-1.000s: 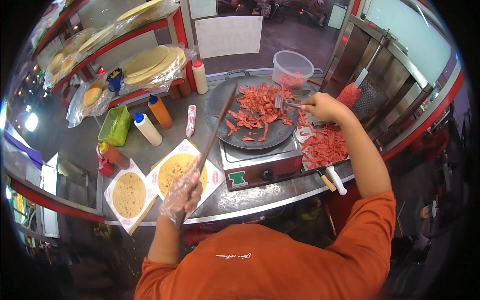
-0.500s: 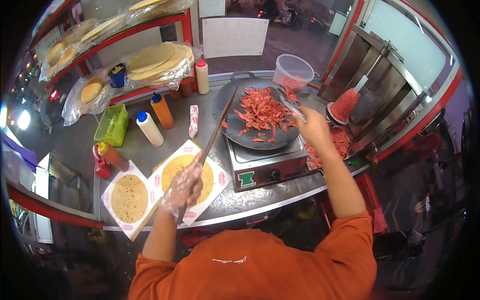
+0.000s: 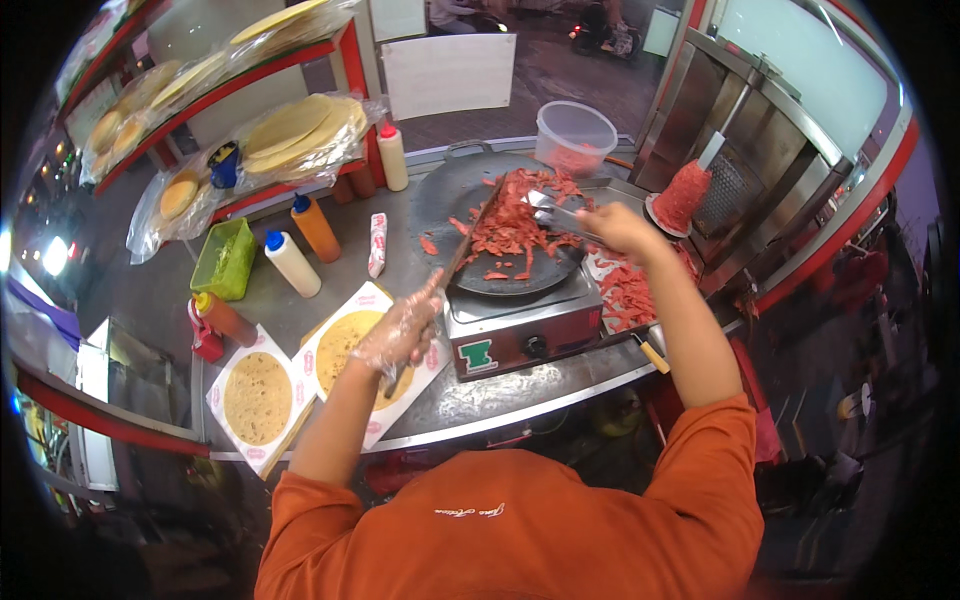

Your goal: The person cooks shredded red meat on a flat griddle using a spatula and fork, then places the cooked meat onto two flatbreads. The person also places two additional flatbreads on the griddle to heat.

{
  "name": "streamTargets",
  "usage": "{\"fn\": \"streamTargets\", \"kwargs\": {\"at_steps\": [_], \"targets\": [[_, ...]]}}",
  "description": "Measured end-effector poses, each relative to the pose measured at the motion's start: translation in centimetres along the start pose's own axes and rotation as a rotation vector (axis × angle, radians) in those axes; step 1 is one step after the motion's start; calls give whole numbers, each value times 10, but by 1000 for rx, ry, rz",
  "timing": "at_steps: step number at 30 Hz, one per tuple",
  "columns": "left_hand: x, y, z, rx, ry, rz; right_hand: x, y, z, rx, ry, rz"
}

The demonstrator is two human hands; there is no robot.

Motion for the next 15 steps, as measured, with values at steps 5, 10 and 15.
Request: {"fn": "streamTargets", "kwargs": {"at_steps": [5, 10, 15], "targets": [[23, 11, -26, 344, 31, 5, -9, -18, 11, 530, 432, 351], [32, 7, -27, 414, 248, 19, 15, 0, 35, 640, 427, 636], [22, 0, -77, 432, 314, 35, -6, 26, 29, 352, 274, 403]]}}
Point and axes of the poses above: each hand's wrist, its own x-axis away from the middle knuckle, its own z-axis out of the back of the hand, y = z × x, the point moved 5 cm from there along -x, towards the middle knuckle, and after that the axes turned 4 degrees about -x, right-handed, at the moved point
